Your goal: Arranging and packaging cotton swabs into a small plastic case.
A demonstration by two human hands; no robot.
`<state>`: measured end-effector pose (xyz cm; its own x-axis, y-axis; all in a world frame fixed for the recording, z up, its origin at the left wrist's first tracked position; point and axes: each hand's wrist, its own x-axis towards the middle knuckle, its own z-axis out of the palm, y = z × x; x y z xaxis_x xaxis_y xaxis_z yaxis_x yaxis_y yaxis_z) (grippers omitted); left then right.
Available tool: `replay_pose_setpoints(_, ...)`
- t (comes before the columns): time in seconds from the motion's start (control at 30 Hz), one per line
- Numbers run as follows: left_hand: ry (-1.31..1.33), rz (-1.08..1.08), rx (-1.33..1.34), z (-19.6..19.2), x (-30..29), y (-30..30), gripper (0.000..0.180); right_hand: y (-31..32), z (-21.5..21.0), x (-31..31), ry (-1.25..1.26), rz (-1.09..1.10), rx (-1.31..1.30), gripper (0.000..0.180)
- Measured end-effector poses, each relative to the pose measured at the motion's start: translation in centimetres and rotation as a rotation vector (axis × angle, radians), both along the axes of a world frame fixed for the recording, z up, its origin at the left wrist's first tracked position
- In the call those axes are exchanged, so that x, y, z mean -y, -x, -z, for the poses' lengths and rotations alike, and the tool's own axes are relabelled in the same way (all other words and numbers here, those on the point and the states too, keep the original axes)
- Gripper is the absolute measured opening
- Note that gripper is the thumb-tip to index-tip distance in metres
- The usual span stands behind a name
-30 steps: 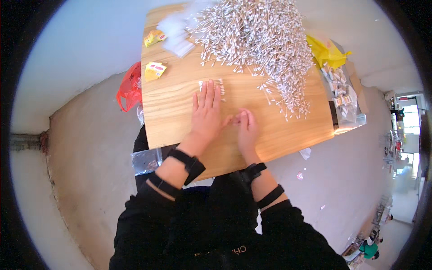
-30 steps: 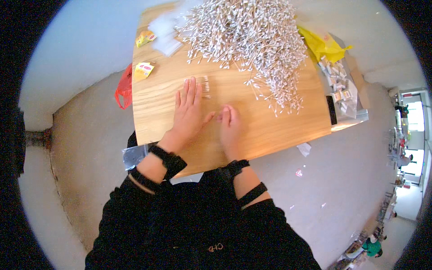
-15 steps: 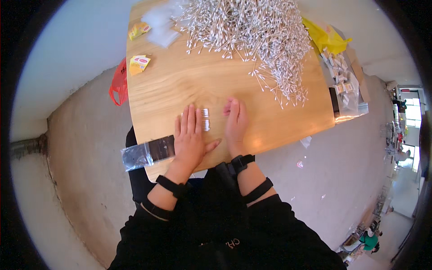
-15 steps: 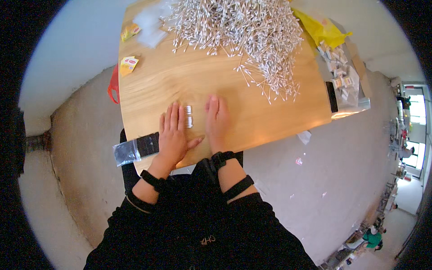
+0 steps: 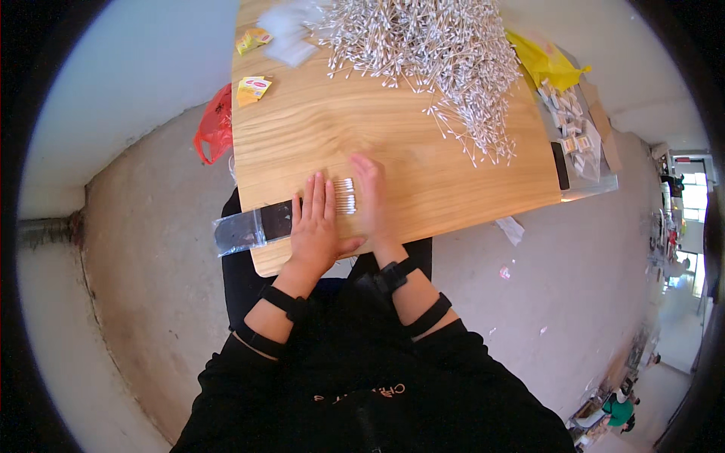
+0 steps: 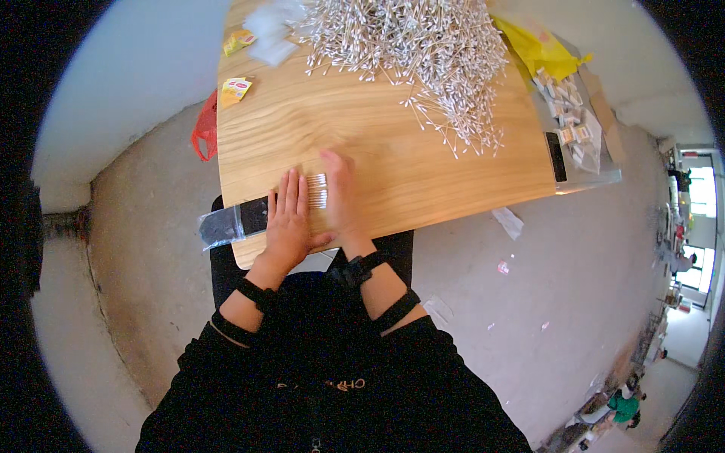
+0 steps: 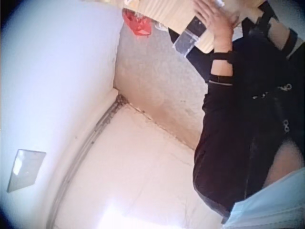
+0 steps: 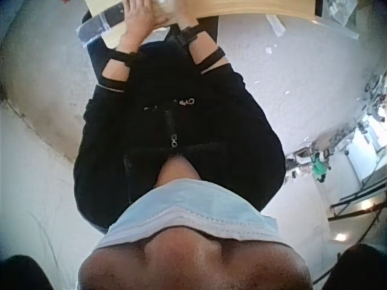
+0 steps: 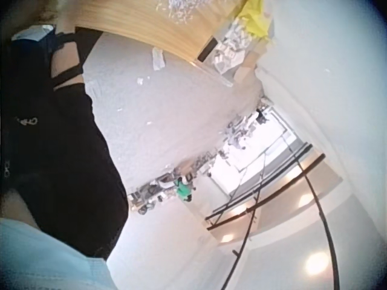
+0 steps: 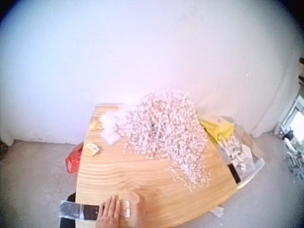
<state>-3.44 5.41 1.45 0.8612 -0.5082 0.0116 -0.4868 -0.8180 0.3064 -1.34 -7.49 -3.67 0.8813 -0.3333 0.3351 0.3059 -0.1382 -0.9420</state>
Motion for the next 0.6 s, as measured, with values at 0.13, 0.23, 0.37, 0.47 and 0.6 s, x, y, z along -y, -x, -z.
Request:
replay_pose_setpoints(0.13,-0.041,-0.061,0.061,1.4,-1.0,1.4,0.118,0.4,-2.6,-3.2,-0.006,-0.037,-0.158,0.038)
replay_pose_setpoints(0.23,-0.073,-0.077,0.008,1.0,-1.5,1.6,0.116,-0.1,-1.3,-3.5,-0.282,-0.067,-0.184,0.043)
replay_pose_setpoints(0.37,-0.056,-0.119,0.01,0.8,-3.0,1.5,0.109,0.3,-0.9,-4.6,-0.142,-0.075,-0.241,0.05)
replay_pose_setpoints(0.47,-0.143,-0.161,0.1,2.0,-5.0,1.5,0.107,0.9,-2.8,-7.6,-0.017,-0.151,-0.246,0.05)
replay_pose_setpoints(0.6,-0.097,-0.144,0.03,0.2,-6.0,1.7,0.104,0.3,-2.7,-8.4,-0.533,0.014,-0.229,0.037)
